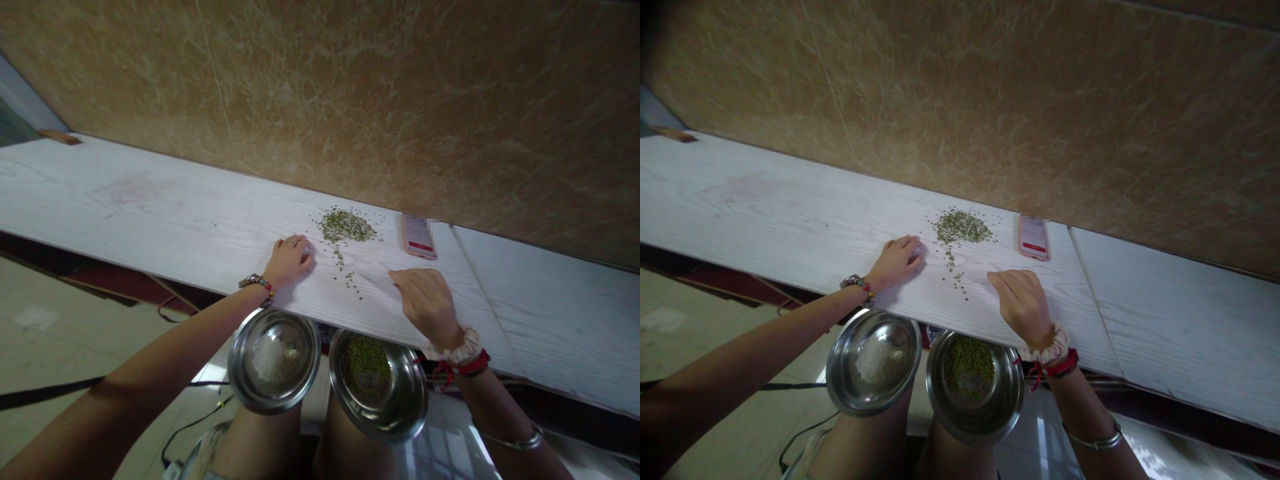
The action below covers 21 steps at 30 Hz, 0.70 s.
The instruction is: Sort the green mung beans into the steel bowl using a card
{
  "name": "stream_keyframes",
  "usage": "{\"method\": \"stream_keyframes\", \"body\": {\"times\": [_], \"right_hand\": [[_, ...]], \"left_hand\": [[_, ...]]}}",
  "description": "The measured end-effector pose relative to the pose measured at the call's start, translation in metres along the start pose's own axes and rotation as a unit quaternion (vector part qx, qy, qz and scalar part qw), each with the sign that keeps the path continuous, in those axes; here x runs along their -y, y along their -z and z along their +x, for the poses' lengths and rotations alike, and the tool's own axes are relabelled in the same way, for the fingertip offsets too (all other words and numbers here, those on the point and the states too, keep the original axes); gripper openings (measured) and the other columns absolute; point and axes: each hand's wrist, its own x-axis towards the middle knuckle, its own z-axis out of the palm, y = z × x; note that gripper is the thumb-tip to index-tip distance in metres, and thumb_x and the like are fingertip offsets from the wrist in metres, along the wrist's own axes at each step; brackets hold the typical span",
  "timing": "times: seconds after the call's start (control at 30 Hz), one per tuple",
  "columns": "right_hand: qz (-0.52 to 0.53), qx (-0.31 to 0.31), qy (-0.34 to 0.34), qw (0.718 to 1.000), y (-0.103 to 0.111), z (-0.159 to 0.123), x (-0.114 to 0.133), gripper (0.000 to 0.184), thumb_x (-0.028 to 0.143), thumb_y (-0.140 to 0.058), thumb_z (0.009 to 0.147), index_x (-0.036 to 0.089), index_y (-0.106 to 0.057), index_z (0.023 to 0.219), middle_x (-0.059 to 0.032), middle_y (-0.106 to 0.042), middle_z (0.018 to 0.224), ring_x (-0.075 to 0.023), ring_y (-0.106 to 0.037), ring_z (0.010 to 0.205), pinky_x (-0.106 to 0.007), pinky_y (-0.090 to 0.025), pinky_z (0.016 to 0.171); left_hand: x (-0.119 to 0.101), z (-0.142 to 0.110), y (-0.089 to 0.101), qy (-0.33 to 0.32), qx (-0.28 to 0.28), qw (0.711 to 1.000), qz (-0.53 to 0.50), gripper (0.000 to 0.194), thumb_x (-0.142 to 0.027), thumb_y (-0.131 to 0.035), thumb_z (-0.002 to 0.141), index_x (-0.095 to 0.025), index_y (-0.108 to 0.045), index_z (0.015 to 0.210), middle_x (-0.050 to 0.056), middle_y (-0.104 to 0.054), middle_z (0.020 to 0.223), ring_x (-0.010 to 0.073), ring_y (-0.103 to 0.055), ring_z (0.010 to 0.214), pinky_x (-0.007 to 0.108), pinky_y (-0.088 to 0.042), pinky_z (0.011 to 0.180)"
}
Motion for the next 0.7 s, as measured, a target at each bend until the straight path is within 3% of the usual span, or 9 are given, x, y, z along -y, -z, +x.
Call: {"method": "stream_keyframes", "body": {"times": [0.2,0.53,0.7], "right_hand": [[0.027,0.020,0.010,0.999,-0.005,0.004,0.001,0.023,0.001,-0.048,0.084,0.016,-0.059,0.097,-0.0046,-0.070,0.081,-0.0157,-0.062,0.077,-0.030,-0.044,0.072],[0.047,0.038,0.022,0.998,0.025,-0.008,0.004,0.034,-0.004,-0.047,0.078,0.018,-0.058,0.102,-0.0044,-0.070,0.081,-0.0157,-0.062,0.077,-0.031,-0.044,0.072],[0.056,0.022,0.005,0.998,0.023,-0.004,0.005,0.031,-0.001,-0.049,0.080,0.019,-0.059,0.102,-0.0041,-0.070,0.081,-0.0159,-0.063,0.078,-0.031,-0.045,0.073]], "left_hand": [[-0.001,0.000,0.001,0.003,0.007,1.000,0.000,0.034,-0.026,-0.045,0.086,-0.013,-0.058,0.115,0.014,-0.055,0.130,0.0263,-0.048,0.123,0.043,-0.034,0.102],[0.000,0.000,0.001,-0.002,0.010,1.000,-0.003,0.035,-0.027,-0.042,0.086,-0.014,-0.058,0.115,0.014,-0.056,0.129,0.0262,-0.048,0.122,0.044,-0.034,0.102],[0.000,0.000,0.001,-0.002,0.007,1.000,-0.007,0.035,-0.027,-0.042,0.085,-0.014,-0.058,0.114,0.014,-0.055,0.129,0.0268,-0.047,0.122,0.045,-0.034,0.102]]}}
